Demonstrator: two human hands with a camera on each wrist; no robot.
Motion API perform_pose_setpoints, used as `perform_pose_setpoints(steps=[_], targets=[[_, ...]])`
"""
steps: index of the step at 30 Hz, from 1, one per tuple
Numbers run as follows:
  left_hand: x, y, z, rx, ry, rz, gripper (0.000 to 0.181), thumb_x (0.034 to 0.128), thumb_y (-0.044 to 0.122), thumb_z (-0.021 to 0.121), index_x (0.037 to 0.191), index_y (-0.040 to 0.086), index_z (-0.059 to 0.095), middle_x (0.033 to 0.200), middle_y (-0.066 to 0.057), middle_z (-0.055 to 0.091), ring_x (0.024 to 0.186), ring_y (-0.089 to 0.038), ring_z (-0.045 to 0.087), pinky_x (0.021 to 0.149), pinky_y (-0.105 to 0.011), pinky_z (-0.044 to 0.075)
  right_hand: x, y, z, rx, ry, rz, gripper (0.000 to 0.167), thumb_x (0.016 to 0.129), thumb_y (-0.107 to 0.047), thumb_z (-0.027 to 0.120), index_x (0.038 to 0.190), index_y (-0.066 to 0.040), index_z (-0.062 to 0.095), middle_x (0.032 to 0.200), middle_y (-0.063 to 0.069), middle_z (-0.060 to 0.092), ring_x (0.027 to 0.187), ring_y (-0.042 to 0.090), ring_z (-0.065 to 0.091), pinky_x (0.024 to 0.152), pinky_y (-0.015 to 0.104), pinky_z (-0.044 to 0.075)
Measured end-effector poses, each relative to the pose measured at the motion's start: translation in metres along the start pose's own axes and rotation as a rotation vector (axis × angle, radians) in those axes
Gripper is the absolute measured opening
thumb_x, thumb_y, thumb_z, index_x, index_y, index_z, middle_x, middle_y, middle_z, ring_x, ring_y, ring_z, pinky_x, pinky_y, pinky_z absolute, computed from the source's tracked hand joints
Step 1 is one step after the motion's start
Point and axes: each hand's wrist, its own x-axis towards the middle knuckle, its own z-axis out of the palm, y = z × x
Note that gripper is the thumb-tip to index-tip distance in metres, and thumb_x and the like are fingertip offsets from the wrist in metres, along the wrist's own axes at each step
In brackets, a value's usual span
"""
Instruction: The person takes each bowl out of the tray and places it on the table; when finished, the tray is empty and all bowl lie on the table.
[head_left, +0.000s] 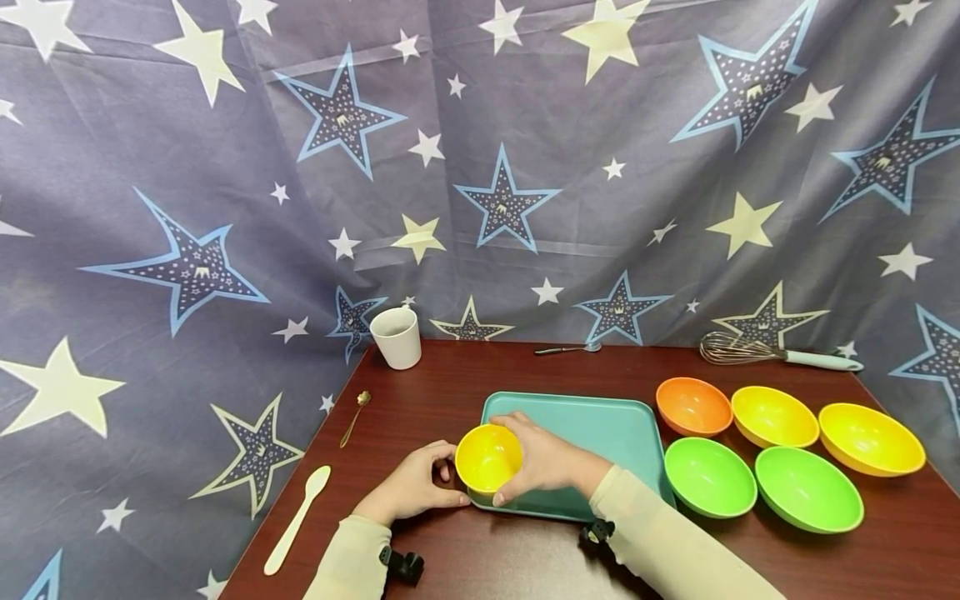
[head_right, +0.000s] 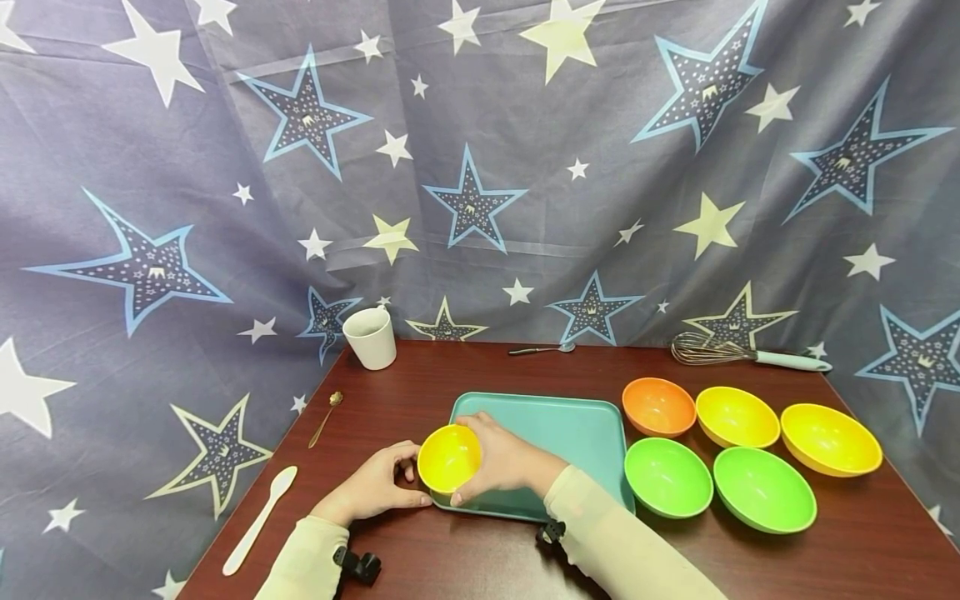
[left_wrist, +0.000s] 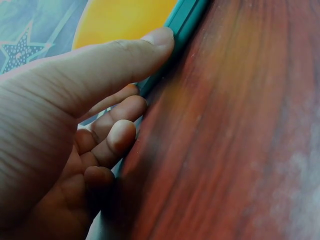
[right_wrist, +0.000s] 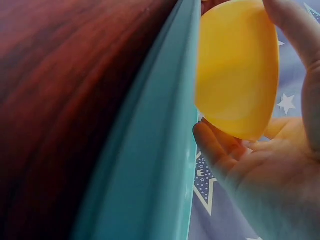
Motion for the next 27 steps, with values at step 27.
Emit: perform_pose_setpoints(steps=[27], targets=[[0.001,-0.002,0.001,-0.015,0.010,-0.006,0.052,0.0794,0.038,0.094,0.124,0.029,0.068,0.106,0.009,0.064,0.089,-0.015,0.059,0.079,-0.028,0.052,-0.008,0.000,-0.011,-0.022,0.108,-0.013,0.119,0.059,-0.047,0.101,0.157,-0.014,0.043,0.143,0.005,0.049,0.121,0.025,0.056,0.097,0.046,0.052]])
